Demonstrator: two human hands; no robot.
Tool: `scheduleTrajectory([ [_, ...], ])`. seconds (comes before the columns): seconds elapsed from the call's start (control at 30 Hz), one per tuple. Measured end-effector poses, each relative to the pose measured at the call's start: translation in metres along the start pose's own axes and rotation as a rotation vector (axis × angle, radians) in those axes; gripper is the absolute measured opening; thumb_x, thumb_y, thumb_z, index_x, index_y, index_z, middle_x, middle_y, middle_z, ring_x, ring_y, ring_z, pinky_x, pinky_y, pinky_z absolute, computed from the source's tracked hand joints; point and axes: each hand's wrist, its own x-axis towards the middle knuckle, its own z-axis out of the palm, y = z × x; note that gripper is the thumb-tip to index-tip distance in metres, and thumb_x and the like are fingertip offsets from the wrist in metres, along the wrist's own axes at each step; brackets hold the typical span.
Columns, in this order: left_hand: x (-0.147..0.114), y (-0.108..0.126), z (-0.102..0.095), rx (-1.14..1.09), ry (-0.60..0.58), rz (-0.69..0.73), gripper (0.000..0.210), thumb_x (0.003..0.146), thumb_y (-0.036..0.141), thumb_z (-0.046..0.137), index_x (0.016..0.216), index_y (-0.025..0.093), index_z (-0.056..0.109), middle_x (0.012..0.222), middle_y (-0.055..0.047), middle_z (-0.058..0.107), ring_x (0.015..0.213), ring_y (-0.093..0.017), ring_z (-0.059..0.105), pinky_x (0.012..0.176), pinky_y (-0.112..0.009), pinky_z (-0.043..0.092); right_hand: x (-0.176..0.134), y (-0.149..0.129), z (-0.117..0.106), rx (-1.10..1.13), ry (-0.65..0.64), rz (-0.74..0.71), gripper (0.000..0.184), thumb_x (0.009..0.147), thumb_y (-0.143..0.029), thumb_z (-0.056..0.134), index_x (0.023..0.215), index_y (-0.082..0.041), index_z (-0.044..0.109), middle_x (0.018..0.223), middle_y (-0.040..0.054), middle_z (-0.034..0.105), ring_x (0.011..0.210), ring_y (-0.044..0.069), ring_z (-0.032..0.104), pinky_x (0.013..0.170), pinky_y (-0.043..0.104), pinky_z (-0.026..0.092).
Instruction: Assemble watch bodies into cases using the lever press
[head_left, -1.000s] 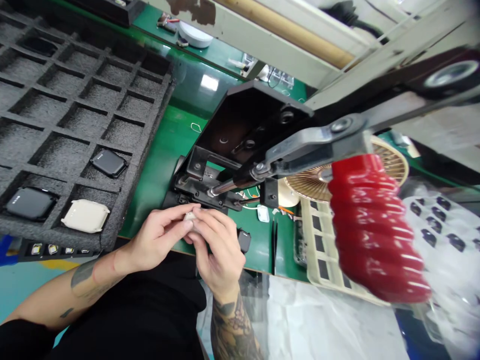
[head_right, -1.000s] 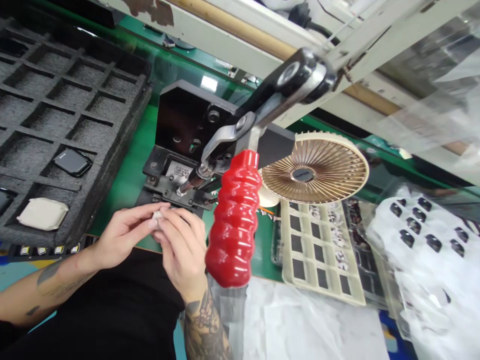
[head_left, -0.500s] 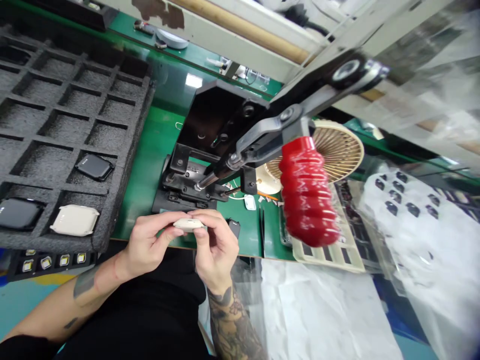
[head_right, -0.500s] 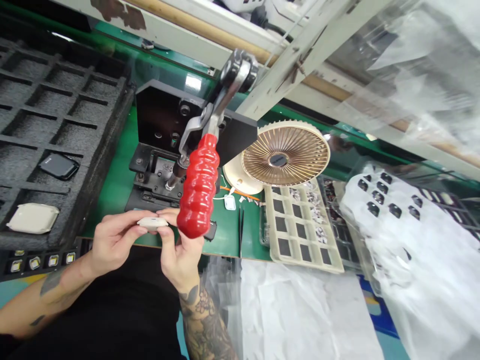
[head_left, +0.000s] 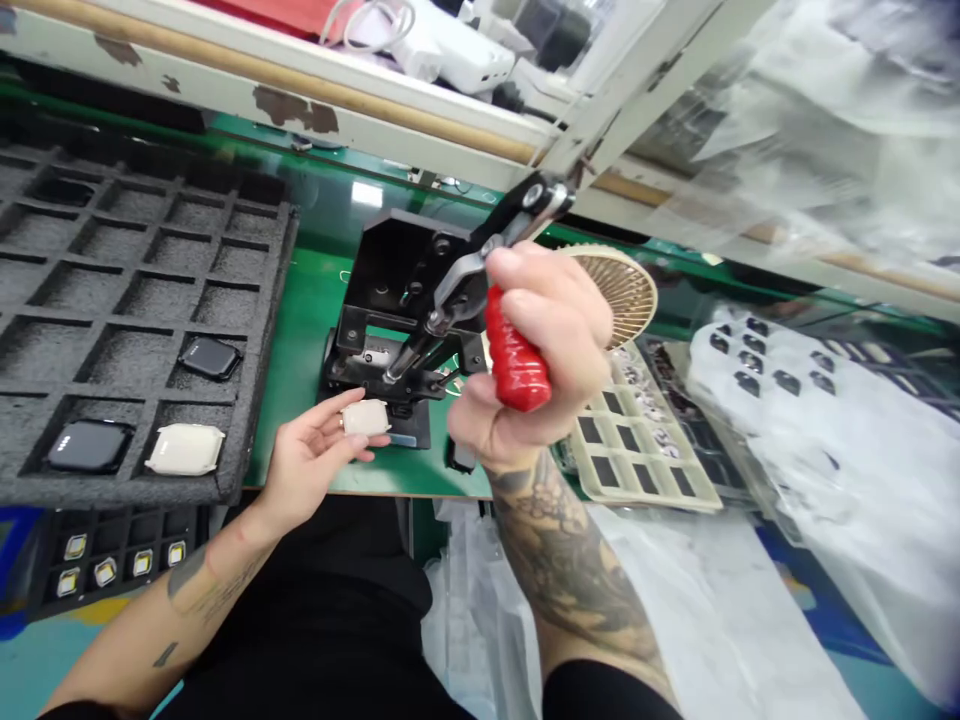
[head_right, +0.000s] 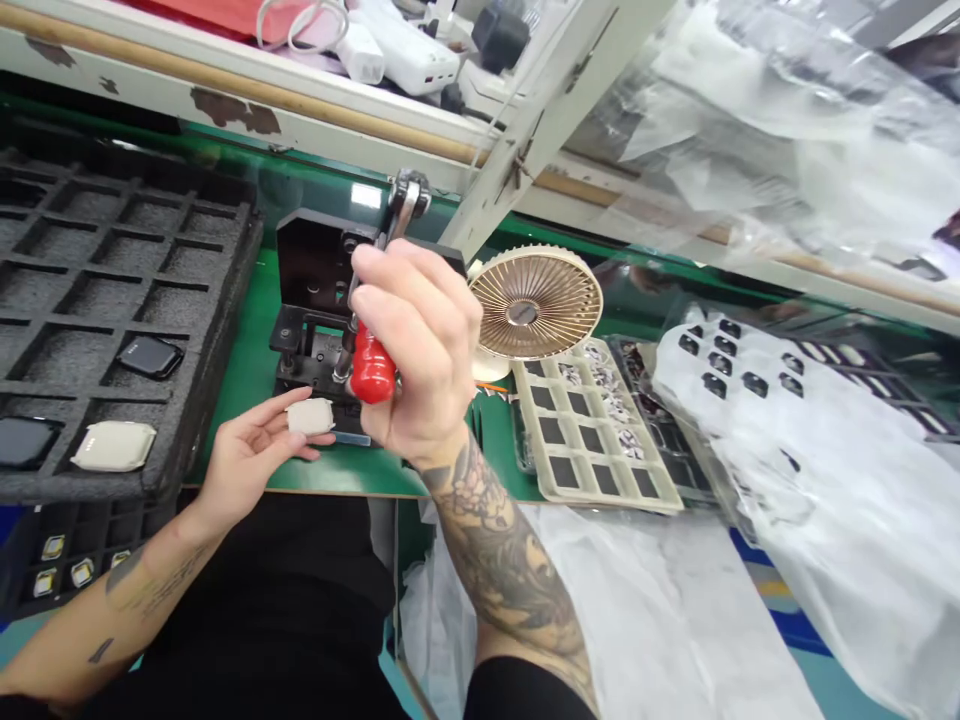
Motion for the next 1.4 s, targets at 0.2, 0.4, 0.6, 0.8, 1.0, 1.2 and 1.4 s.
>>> scheduleTrajectory([
  [0.2,0.002,-0.004,0.002,0.054,-0.002,0.003,0.047,0.077,0.019,0.105,0.116,0.014,0.079,0.111,-0.014,0.09,0.097,-0.024,0.089,0.084,-0.028,0.072,0.043,-0.026,-0.001,-0.064,0.259,-0.068,0.076,0.114,-0.081,0.027,0.113,-0.023,0.076,0.112,0.0039,0.076,0.118,0.024,0.083,0.106,0.047,0.067],
  [0.4,-0.018,0.0,-0.004,0.356,-0.011,0.176,0.034,0.093,0.019,0.091,0.124,0.02,0.076,0.12,-0.01,0.086,0.105,-0.019,0.085,0.091,-0.024,0.069,-0.002,-0.049,-0.012,0.129,0.314,0.027,0.039,0.117,-0.043,0.06,0.148,-0.021,0.071,0.127,0.0072,0.075,0.116,0.027,0.079,0.093,0.04,0.064],
  [0.6,-0.047,0.008,-0.015,0.853,-0.079,0.612,0.042,0.094,0.009,0.083,0.135,0.018,0.078,0.123,-0.009,0.086,0.112,-0.019,0.084,0.104,-0.024,0.067,-0.108,-0.035,0.004,0.049,-0.322,0.205,0.042,0.111,-0.01,0.057,0.149,-0.024,0.068,0.133,0.0125,0.077,0.126,0.029,0.075,0.107,0.051,0.067],
  [0.8,-0.052,0.021,-0.007,0.952,-0.141,0.741,0.046,0.096,0.005,0.079,0.141,0.011,0.072,0.123,-0.013,0.084,0.115,-0.02,0.083,0.113,-0.024,0.064,-0.117,-0.018,0.05,-0.16,-0.599,0.232,0.053,0.109,-0.006,0.044,0.16,-0.014,0.06,0.148,0.023,0.068,0.146,0.037,0.062,0.123,0.063,0.057],
  [1.0,-0.047,0.03,-0.003,1.201,-0.041,0.706,0.048,0.104,0.01,0.076,0.151,0.012,0.067,0.134,-0.019,0.073,0.121,-0.027,0.077,0.102,-0.035,0.068,-0.119,-0.022,0.036,-0.017,-0.463,0.336,0.049,0.113,-0.01,0.046,0.156,-0.025,0.065,0.141,0.0154,0.071,0.142,0.03,0.066,0.122,0.052,0.061],
  [1.2,0.003,0.022,0.023,1.757,-0.027,0.613,0.038,0.107,0.009,0.067,0.144,0.015,0.072,0.141,-0.015,0.079,0.085,-0.027,0.084,0.065,-0.04,0.065,-0.138,-0.044,-0.008,-0.066,-0.235,0.378,0.062,0.111,-0.007,0.052,0.169,-0.029,0.054,0.152,0.0142,0.066,0.142,0.027,0.067,0.117,0.047,0.063],
  [1.4,0.026,0.024,0.035,1.773,-0.258,0.357,0.036,0.108,0.007,0.059,0.14,0.015,0.073,0.14,-0.018,0.079,0.094,-0.03,0.085,0.073,-0.041,0.067,-0.137,-0.044,-0.019,-0.091,-0.154,0.318,0.065,0.109,-0.006,0.056,0.17,-0.029,0.055,0.149,0.0156,0.07,0.139,0.031,0.071,0.11,0.053,0.067],
])
